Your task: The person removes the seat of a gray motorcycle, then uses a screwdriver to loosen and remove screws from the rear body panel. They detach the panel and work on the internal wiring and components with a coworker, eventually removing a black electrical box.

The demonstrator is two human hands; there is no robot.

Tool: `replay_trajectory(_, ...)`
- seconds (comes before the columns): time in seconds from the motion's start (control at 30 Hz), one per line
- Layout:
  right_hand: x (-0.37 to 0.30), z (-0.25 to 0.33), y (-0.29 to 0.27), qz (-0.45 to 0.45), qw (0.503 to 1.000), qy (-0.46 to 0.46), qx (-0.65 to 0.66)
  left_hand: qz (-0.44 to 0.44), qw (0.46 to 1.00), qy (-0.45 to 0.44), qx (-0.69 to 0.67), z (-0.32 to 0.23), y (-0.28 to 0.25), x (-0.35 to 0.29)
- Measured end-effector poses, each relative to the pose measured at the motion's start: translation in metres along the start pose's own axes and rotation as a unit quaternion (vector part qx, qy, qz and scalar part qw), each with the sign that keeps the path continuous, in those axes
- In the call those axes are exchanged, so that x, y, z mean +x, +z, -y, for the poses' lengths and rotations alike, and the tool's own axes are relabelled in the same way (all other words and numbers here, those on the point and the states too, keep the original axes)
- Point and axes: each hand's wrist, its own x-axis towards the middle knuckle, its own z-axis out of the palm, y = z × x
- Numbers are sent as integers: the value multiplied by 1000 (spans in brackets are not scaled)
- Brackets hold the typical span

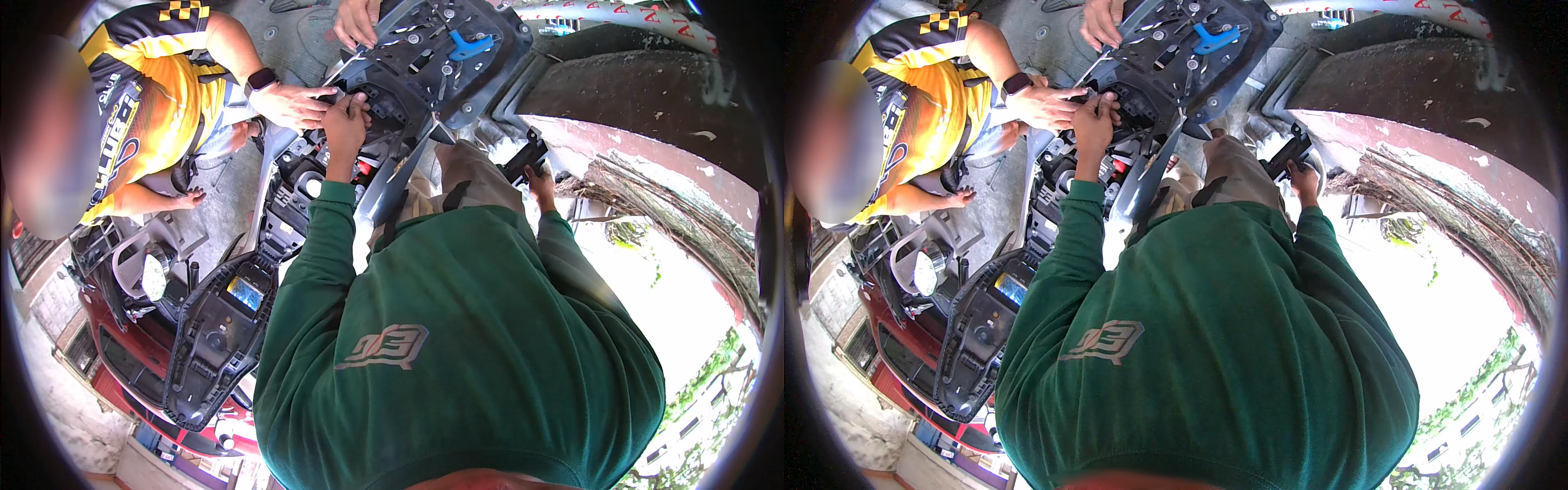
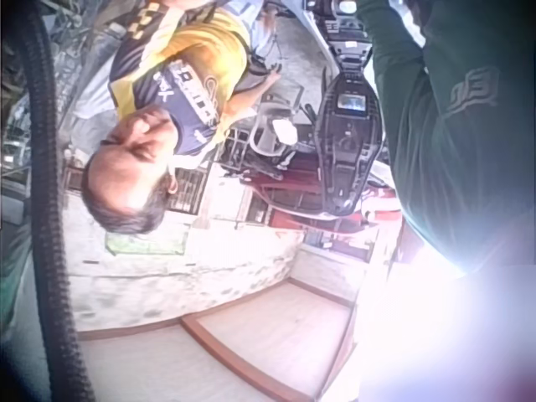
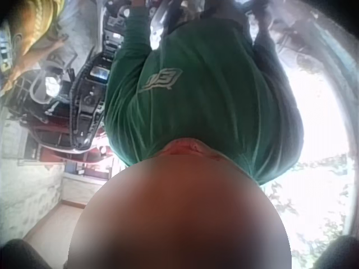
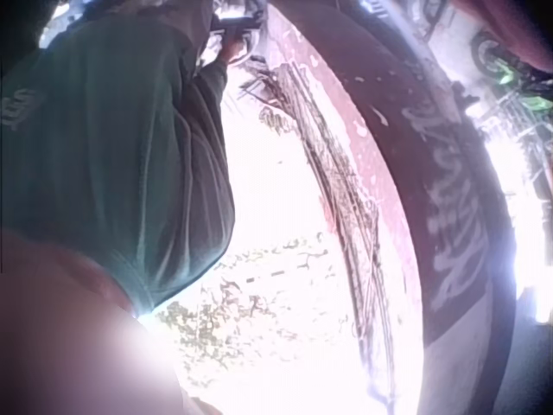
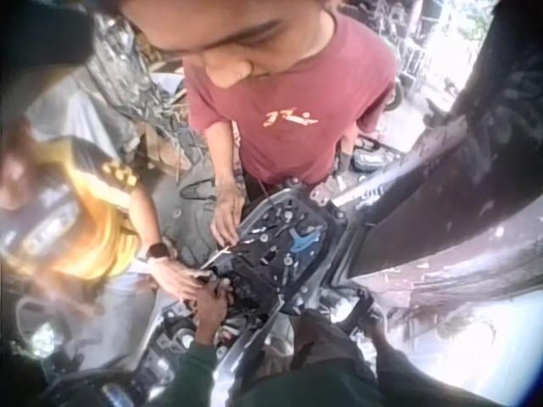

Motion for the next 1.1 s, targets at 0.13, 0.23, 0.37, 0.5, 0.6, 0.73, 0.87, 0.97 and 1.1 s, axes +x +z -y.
replay_trajectory(0.13,-1,1,-4,8,1000,18,-13,-48,998,36,13,10,4,0)
replay_trajectory(0.23,0,1,-6,16,998,36,-46,-64,996,53,-17,15,5,0)
replay_trajectory(0.37,2,0,-8,15,1000,0,-16,-86,992,60,-64,11,8,-3)
replay_trajectory(0.5,4,1,-9,14,1000,9,-25,-61,995,64,-42,2,12,-2)
replay_trajectory(0.6,5,4,-9,10,998,6,-55,-57,996,75,-1,1,14,6)
replay_trajectory(0.73,7,4,-7,14,997,25,-73,-85,983,143,82,8,16,14)
replay_trajectory(0.87,7,-1,-7,18,999,13,-48,-121,967,193,116,13,21,13)
replay_trajectory(0.97,4,-6,-9,28,999,6,-29,-97,990,104,4,11,24,11)
replay_trajectory(1.1,5,-6,-11,28,999,15,-40,-107,982,139,64,8,24,7)
